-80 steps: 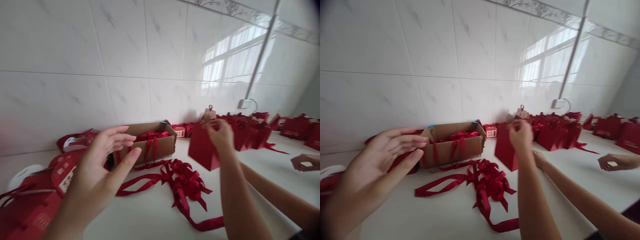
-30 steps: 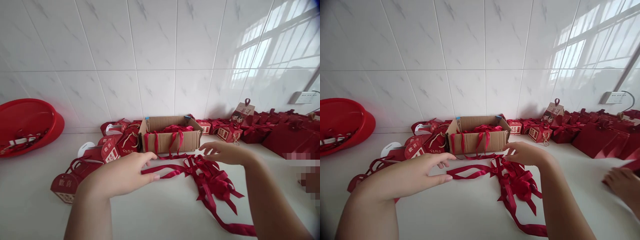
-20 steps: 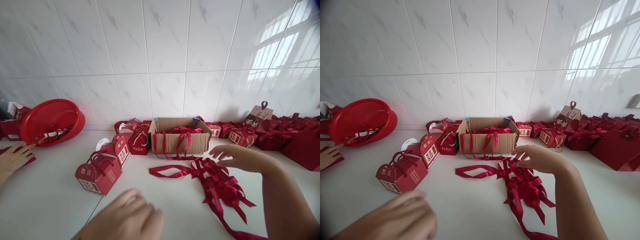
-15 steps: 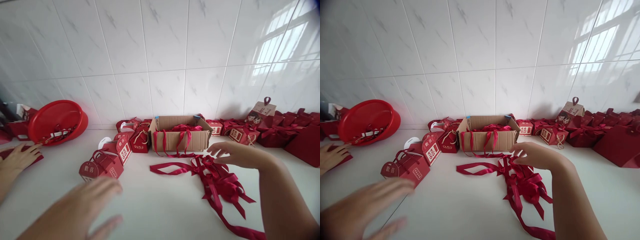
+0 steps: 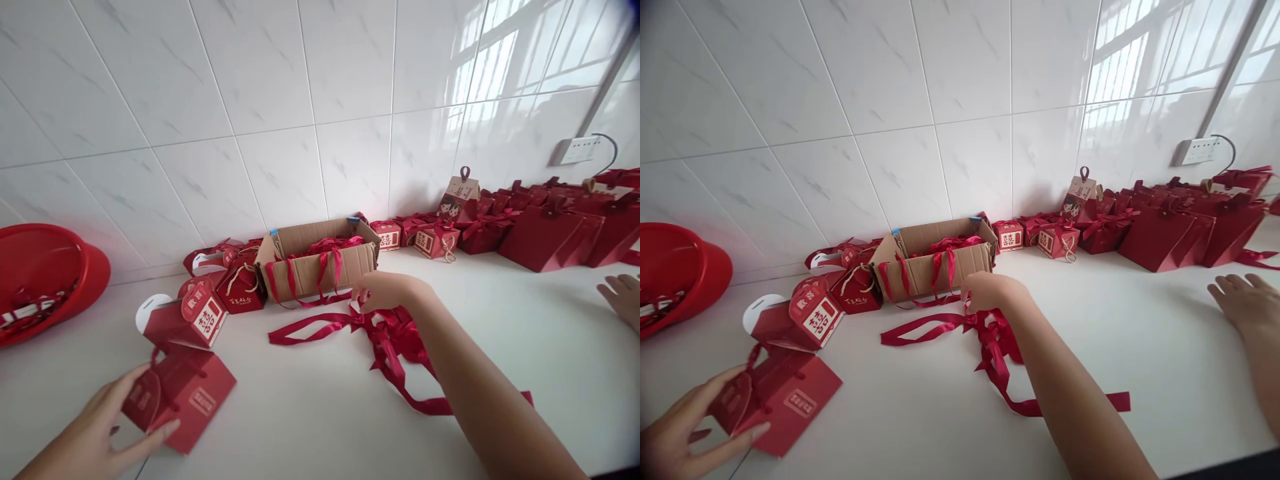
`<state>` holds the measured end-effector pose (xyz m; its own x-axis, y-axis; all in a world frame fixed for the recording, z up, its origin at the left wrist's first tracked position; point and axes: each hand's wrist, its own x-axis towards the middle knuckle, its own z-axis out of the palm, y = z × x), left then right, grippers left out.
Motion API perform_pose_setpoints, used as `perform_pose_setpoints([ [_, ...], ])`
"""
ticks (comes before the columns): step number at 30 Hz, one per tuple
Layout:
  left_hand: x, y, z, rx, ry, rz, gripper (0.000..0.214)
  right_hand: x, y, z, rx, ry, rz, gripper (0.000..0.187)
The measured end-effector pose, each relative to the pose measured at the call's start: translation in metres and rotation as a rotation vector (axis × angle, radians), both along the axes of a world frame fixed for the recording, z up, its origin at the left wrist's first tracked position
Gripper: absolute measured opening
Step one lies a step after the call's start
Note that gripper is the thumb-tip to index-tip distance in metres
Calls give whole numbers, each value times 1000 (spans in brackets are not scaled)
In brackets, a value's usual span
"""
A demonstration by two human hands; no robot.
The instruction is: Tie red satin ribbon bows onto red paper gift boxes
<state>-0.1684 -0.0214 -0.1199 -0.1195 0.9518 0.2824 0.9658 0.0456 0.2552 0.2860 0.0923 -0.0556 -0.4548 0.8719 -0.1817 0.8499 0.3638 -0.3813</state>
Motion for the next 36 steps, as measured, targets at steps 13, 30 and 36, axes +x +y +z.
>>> perform_pose_setpoints([
  [13, 176, 45, -32, -107, -693, -553, 92, -5, 29, -32, 180, 395, -136, 19],
  [30, 224, 85, 86, 143, -941, -611, 35, 20, -32, 39, 114, 1555, -84, 23],
  [36, 244, 51, 113, -36, -913, -855, 41, -14, -58, 40, -104, 1275, 83, 24],
])
